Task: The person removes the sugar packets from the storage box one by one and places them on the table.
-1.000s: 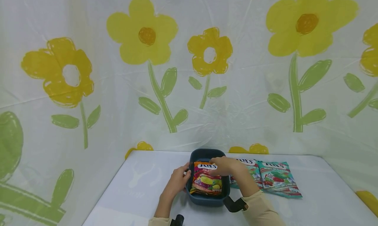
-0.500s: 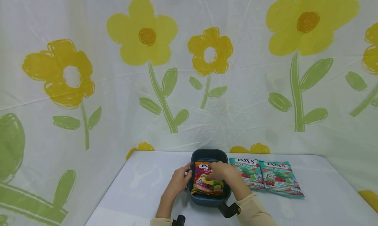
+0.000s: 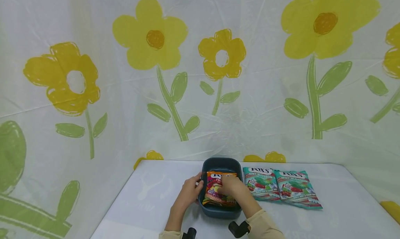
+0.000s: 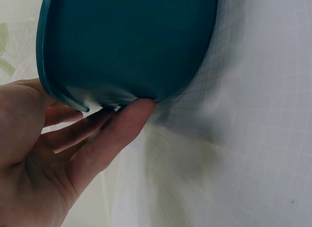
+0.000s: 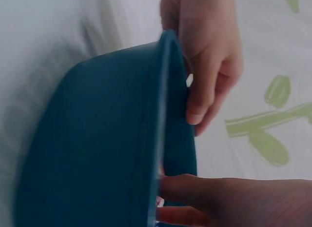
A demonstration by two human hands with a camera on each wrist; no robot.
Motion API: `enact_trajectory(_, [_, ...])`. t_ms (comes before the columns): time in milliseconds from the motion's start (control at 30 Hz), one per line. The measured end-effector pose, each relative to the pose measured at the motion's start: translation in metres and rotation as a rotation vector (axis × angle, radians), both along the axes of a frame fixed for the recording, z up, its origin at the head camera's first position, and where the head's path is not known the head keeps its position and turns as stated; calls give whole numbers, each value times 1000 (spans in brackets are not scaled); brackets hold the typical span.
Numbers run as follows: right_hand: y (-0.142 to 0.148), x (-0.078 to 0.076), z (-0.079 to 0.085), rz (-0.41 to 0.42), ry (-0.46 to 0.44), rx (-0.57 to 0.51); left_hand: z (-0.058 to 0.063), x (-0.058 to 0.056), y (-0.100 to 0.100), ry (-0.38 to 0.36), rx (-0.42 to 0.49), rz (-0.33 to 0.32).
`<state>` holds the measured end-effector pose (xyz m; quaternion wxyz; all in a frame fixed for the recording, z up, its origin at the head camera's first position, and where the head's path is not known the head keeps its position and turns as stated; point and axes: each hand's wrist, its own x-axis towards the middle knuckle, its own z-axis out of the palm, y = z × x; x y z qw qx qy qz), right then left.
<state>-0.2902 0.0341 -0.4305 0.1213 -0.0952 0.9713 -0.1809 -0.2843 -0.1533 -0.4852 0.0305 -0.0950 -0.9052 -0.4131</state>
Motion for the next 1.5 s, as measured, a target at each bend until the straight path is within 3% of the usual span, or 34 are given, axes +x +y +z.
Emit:
enact_trajectory(333, [-3, 2, -7, -70, 38, -1, 0, -1, -1, -1, -4, -5])
enact_trajectory(667, [-7, 4, -21, -61, 149, 84, 1, -2, 0, -13, -4, -2])
enact_trajectory(967, [-16, 8, -33, -158, 222, 135, 0, -1, -1, 14, -29, -7])
enact_trajectory(1300, [-21, 8, -33, -218, 257, 184, 4, 1, 2, 5, -9, -4])
enact_trajectory(1500, [-19, 7, -37, -234, 314, 131, 2, 2, 1, 3, -9, -2])
